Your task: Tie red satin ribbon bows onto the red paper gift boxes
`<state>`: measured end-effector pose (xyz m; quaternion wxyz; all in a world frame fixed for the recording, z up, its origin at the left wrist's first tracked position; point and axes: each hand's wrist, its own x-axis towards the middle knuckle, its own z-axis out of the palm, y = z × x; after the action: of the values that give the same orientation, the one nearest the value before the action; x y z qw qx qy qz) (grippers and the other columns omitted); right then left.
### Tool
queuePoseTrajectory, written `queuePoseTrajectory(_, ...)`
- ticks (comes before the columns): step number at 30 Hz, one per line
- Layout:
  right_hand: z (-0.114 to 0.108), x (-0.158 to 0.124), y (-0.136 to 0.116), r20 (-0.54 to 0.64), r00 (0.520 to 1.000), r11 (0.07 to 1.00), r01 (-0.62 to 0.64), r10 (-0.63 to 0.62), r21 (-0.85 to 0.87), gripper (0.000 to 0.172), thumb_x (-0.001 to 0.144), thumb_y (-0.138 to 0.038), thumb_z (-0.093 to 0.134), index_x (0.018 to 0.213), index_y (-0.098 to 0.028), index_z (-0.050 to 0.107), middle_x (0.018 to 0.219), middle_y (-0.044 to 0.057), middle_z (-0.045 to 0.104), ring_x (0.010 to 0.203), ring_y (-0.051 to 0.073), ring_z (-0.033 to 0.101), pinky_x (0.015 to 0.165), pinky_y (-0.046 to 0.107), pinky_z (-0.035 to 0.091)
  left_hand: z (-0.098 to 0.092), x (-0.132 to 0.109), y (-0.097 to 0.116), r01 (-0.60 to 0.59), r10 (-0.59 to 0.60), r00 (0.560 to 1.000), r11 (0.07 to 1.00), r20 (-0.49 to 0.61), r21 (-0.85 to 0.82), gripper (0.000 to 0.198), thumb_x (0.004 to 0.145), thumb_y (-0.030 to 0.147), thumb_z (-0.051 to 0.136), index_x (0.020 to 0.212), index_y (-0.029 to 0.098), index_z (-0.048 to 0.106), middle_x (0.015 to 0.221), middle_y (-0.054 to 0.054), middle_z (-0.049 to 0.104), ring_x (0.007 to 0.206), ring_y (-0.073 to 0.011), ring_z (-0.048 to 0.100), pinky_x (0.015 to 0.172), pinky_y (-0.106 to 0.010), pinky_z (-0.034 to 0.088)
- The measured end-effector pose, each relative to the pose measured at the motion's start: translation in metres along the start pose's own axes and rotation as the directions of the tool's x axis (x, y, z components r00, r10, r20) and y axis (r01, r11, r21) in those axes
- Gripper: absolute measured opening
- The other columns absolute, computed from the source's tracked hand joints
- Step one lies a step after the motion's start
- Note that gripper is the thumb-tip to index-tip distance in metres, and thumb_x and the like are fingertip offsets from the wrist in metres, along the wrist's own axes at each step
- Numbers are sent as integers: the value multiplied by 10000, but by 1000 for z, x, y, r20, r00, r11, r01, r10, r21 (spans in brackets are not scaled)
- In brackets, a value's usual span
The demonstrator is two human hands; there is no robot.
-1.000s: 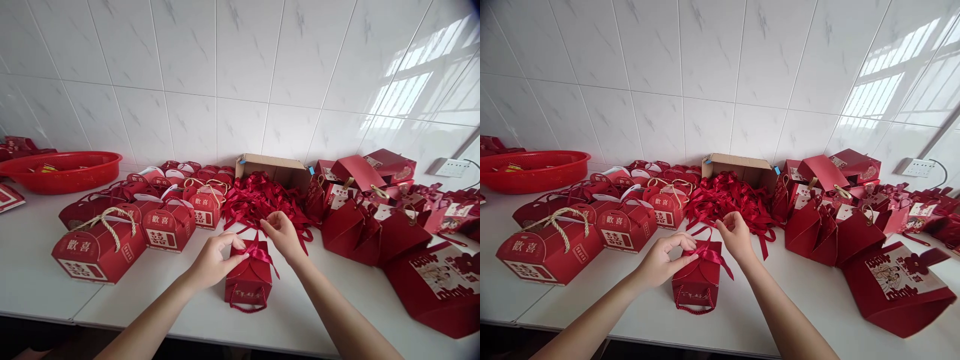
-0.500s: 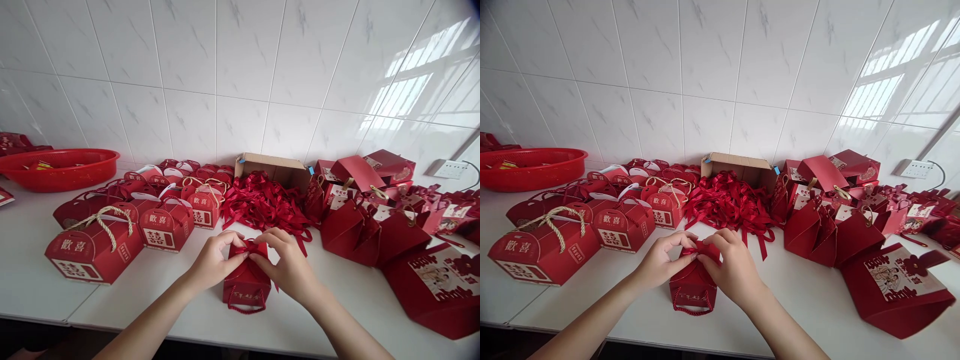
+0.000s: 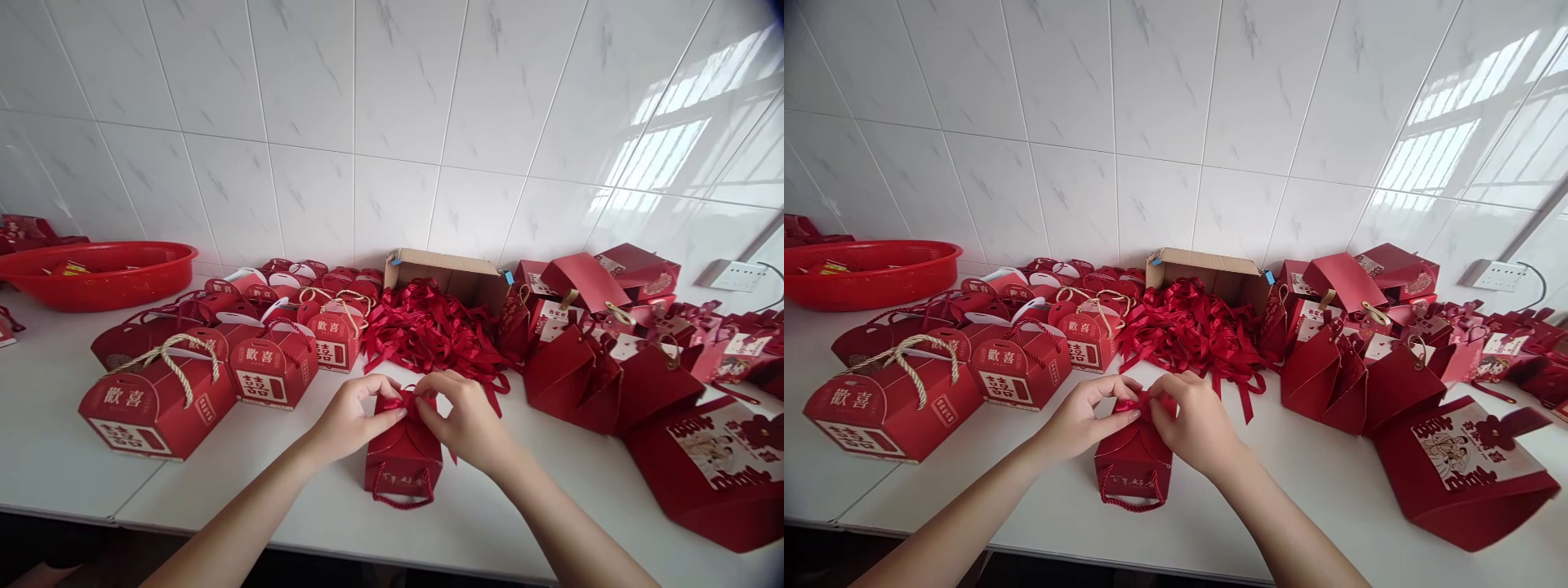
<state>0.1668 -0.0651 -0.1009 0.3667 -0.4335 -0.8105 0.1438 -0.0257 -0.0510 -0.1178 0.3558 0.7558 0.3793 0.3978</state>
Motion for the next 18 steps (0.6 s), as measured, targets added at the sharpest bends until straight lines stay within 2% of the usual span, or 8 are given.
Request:
queuePoseTrajectory(3, 2, 0, -2, 46, 999, 997, -6, 2, 77, 150, 811, -112, 526, 850, -205, 636, 825, 9, 686, 754, 153, 600, 707, 279, 461, 1, 1, 2, -15, 15, 1000, 1000, -10, -15, 122, 790, 244, 622, 708, 179, 560, 871, -41, 674, 962, -204, 623, 865, -318, 476)
queuePoseTrajectory(6, 2, -1, -1, 78, 997, 994, -36, 29, 100, 76, 829, -235, 590, 865, -200, 647, 822, 23, 667, 752, 163, 580, 691, 287, 457, 2, 1, 2, -8, 8, 1000, 999, -21, -33, 109, 775, 223, 619, 700, 179, 554, 839, -36, 668, 918, -199, 632, 842, -321, 487)
queuePoseTrajectory(10, 5, -2, 2, 102, 991, 989, -99, 87, 111, 136, 797, -337, 673, 798, -201, 662, 797, 30, 621, 746, 168, 546, 654, 279, 457, -1, 1, 0, 6, -6, 999, 1000, -31, 4, 89, 765, 223, 632, 713, 177, 577, 909, -48, 679, 981, -206, 619, 889, -329, 475)
queuePoseTrajectory(15, 12, -4, 4, 44, 992, 979, -121, 115, 167, 125, 815, -315, 651, 771, -205, 689, 819, 43, 594, 778, 175, 550, 713, 303, 472, -5, 0, 1, -45, 44, 999, 999, 14, 31, 41, 792, 217, 608, 802, 178, 614, 915, -40, 664, 949, -183, 619, 895, -309, 476)
queuePoseTrajectory(18, 18, -5, 5, -9, 987, 958, -154, 161, 243, 152, 811, -338, 647, 766, -204, 700, 930, 69, 590, 913, 208, 572, 839, 357, 468, -4, 0, -1, -64, 69, 996, 994, -50, 83, 49, 803, 217, 594, 781, 175, 610, 853, -36, 655, 869, -176, 617, 844, -305, 486)
